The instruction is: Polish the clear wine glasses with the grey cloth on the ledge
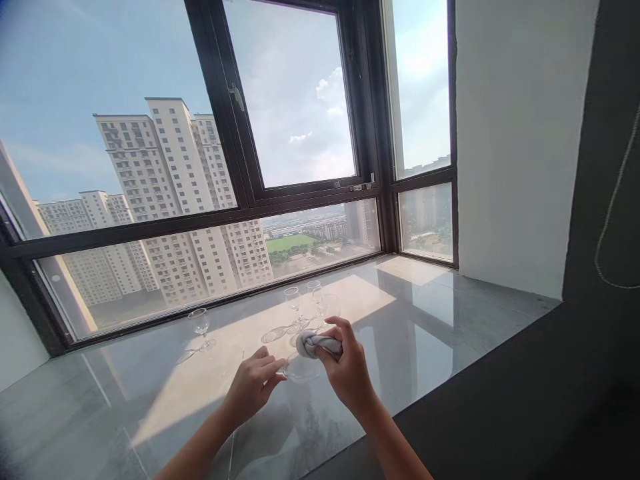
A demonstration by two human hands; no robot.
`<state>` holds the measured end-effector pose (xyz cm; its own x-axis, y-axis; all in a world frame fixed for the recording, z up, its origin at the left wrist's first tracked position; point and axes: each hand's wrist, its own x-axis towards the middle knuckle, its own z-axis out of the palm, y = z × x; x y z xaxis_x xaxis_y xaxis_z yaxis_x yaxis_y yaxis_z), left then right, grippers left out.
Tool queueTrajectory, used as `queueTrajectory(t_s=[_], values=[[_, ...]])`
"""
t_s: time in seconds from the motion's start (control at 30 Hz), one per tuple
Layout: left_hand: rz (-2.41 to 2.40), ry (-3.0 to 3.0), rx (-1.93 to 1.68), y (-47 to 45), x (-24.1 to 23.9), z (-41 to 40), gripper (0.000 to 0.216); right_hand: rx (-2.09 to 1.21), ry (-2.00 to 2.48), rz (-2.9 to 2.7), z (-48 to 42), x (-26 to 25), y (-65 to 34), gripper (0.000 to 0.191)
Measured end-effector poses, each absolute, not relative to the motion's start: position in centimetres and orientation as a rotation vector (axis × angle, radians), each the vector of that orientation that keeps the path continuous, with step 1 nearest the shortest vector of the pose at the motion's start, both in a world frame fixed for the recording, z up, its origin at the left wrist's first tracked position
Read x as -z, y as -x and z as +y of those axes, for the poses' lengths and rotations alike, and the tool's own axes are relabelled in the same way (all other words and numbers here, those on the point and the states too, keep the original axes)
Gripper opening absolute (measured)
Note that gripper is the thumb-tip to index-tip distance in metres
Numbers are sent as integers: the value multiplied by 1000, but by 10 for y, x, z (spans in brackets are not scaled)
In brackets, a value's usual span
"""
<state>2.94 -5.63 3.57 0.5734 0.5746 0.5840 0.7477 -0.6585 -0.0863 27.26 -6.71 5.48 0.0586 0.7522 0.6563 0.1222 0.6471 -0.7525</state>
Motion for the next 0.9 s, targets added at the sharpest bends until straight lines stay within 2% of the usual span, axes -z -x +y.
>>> queueTrajectory(t_s=[0.17,0.5,0.73,0.9], values=[[-1255,2516,831,-27,-33,-55,22,-625,771,-1426,-66,-57,-277,37],[-1432,2496,948,-27,-32,-55,21,-461,856,-1475,-64,-55,-279,31],[-1186,2612,603,-22,-44,-59,21,-900,777,-1615,-65,-55,-282,36],[-1131,2609,593,-26,-42,-61,23,-934,875,-1569,-62,-44,-271,33]])
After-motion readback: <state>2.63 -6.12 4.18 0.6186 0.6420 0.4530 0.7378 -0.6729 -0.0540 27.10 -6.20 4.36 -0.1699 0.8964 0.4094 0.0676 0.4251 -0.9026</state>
